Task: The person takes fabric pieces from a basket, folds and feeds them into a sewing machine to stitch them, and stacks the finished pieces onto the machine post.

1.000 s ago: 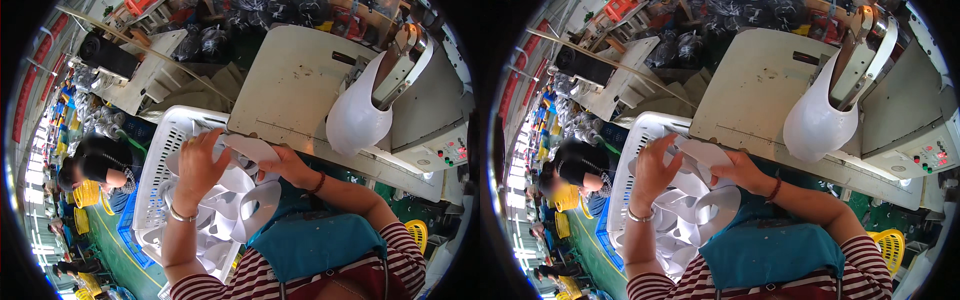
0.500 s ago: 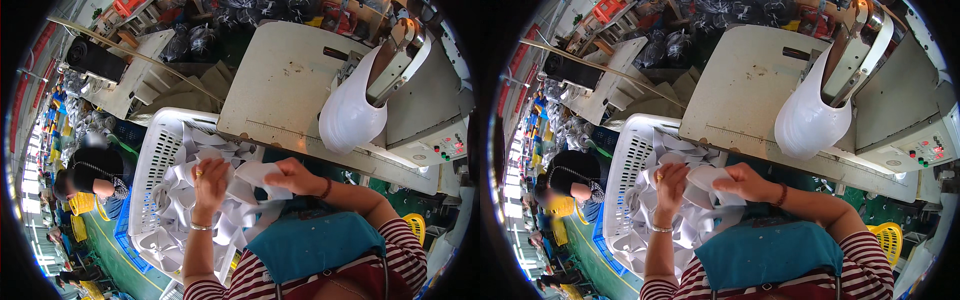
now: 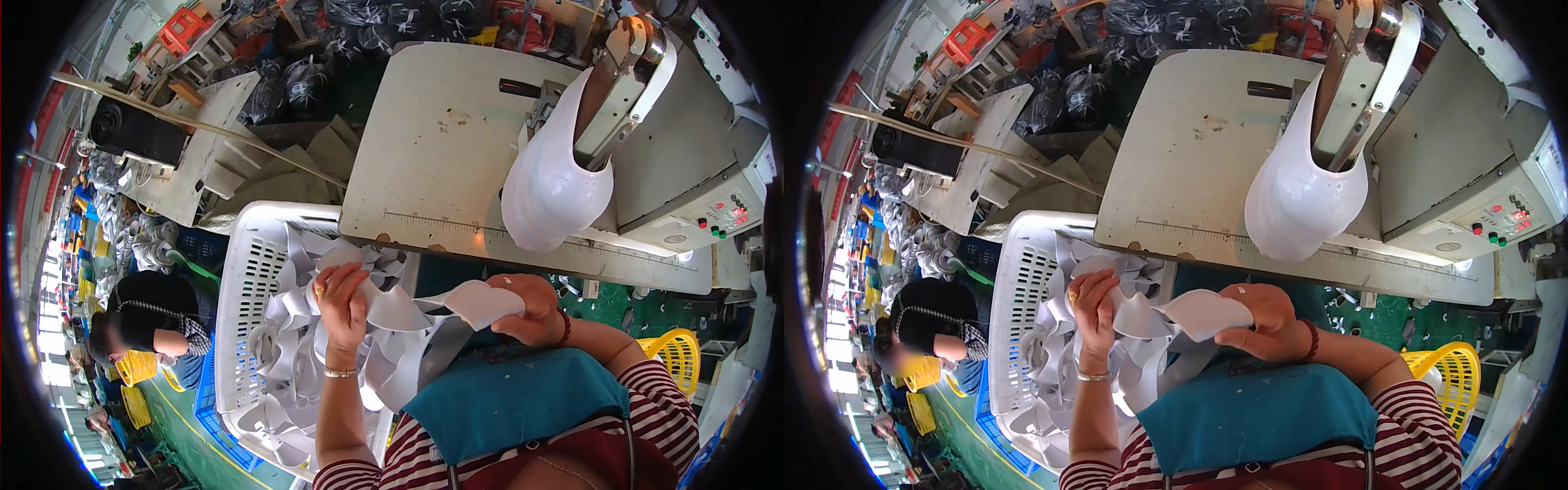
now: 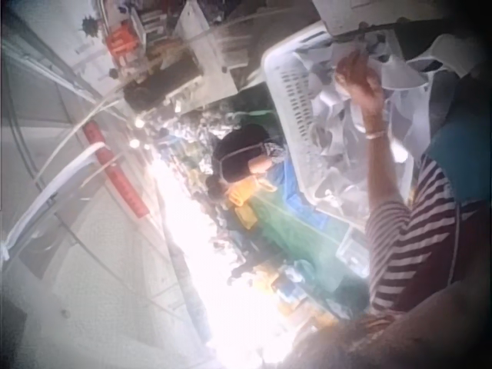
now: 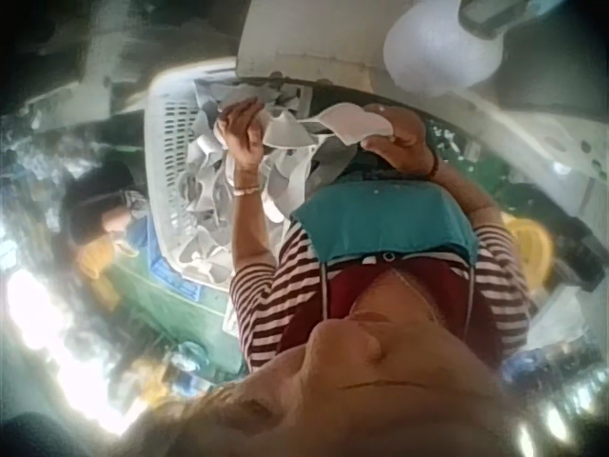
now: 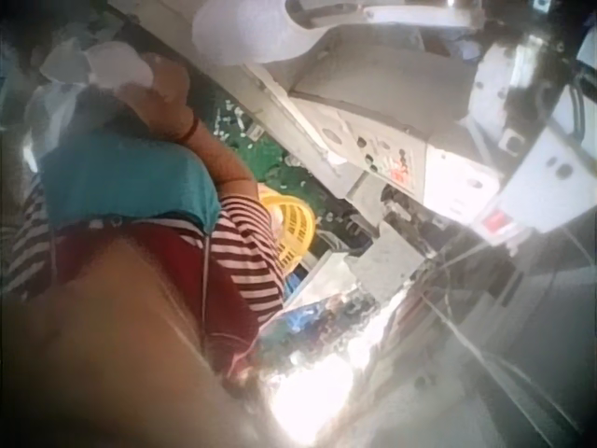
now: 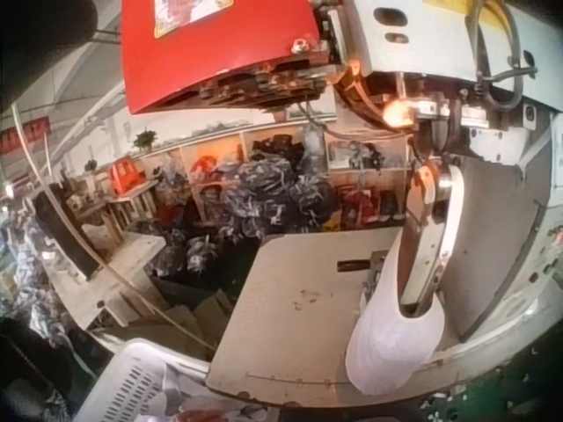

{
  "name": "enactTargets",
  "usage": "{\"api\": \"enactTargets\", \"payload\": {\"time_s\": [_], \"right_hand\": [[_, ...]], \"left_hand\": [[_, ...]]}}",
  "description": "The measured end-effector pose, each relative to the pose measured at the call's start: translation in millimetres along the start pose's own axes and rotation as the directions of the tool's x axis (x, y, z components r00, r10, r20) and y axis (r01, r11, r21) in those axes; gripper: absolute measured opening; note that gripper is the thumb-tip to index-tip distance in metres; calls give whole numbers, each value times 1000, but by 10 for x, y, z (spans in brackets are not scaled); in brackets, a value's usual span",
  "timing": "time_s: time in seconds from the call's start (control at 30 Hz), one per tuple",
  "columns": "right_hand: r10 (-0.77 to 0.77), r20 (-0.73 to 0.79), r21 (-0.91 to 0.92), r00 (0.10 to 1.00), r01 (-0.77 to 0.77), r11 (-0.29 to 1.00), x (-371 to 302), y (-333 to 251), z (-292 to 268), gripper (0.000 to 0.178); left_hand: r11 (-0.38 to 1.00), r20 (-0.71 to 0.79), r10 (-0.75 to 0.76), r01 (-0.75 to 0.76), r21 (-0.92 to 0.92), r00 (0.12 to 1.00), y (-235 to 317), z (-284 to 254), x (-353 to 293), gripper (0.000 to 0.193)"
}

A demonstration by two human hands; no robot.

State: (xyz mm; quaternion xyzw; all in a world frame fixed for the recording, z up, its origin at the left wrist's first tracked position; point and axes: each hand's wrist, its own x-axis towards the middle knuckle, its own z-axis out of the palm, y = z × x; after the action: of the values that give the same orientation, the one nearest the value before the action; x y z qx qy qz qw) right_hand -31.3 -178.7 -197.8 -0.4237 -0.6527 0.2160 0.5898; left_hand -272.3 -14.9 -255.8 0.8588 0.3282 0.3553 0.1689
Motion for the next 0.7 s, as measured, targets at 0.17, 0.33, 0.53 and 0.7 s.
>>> {"api": "enactTargets", "payload": {"time_s": [0.17, 0.33, 0.53, 0.7], "right_hand": [[686, 411, 624, 600, -734, 268, -82, 147, 68, 21], [744, 470, 612, 474, -783, 113, 49, 17, 70, 27], [543, 392, 406, 742, -670, 622, -159, -141, -60, 21], [288, 248, 40, 925, -307, 951, -378, -125, -326, 20]], "left_hand": [[999, 110, -34, 33, 12, 993, 350, -131, 48, 40], [998, 370, -48, 61, -23, 928, 491, -80, -213, 41], [999, 81, 5, -1, -50, 997, 139, 121, -318, 39], [997, 54, 60, -58, -48, 997, -97, 169, -376, 41]]}}
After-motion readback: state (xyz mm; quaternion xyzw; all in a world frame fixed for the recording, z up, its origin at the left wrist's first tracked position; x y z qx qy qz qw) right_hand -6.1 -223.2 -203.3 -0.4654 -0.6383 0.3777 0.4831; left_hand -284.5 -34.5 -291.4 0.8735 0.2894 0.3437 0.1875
